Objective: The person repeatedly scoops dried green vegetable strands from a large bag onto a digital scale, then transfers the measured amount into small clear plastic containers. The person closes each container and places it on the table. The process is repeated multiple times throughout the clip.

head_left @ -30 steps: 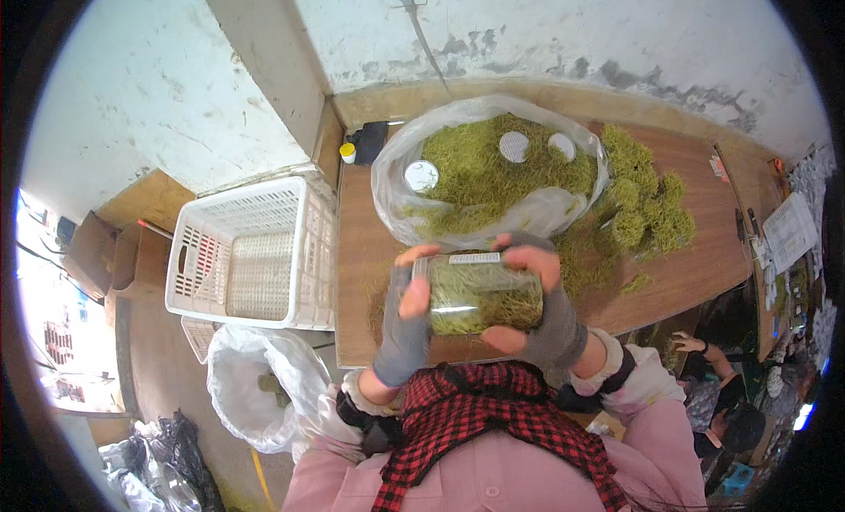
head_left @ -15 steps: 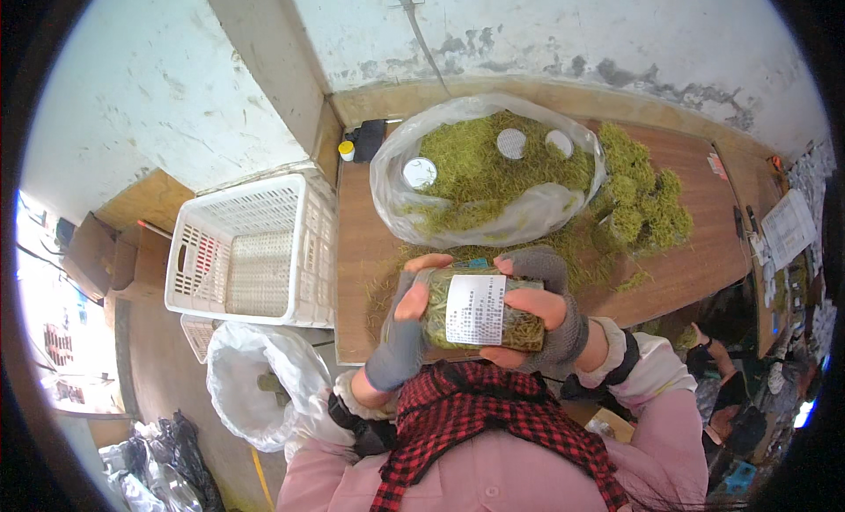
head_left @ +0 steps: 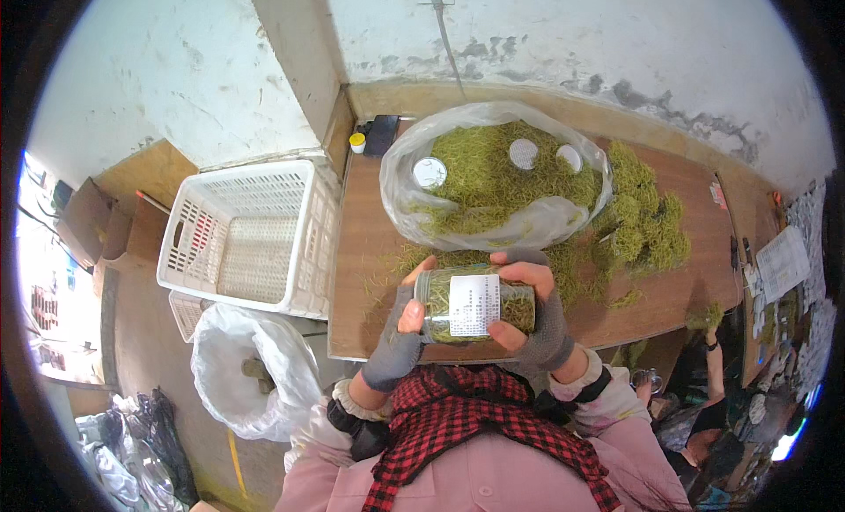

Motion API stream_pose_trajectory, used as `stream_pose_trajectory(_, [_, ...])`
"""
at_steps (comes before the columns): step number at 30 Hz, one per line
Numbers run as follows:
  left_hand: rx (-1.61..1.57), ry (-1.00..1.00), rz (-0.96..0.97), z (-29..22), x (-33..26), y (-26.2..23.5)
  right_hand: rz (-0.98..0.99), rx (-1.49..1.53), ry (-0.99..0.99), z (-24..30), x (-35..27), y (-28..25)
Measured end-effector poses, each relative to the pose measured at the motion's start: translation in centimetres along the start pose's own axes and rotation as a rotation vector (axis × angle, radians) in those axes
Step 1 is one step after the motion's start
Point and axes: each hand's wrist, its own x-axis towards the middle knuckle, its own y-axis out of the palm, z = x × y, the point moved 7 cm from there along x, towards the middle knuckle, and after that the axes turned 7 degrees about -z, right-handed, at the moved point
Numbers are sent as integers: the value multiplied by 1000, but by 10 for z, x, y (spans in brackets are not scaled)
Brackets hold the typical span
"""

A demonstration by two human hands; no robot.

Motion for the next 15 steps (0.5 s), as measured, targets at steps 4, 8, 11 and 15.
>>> stream_pose_trajectory(4, [89,128,-39,-9,-6,-15,34,-411,-171,20,18,3])
stream_pose_trajectory(8, [99,141,-64,-7,-11,-21,192,-491,-310,32,24,33])
stream_pose_trajectory(11, [131,87,-64,-1,-16,-28,294,-457,-353,28,28,52])
stream_pose_trajectory(15, [268,78,-76,1,-21,-40,363,-408,-354,18,27,68])
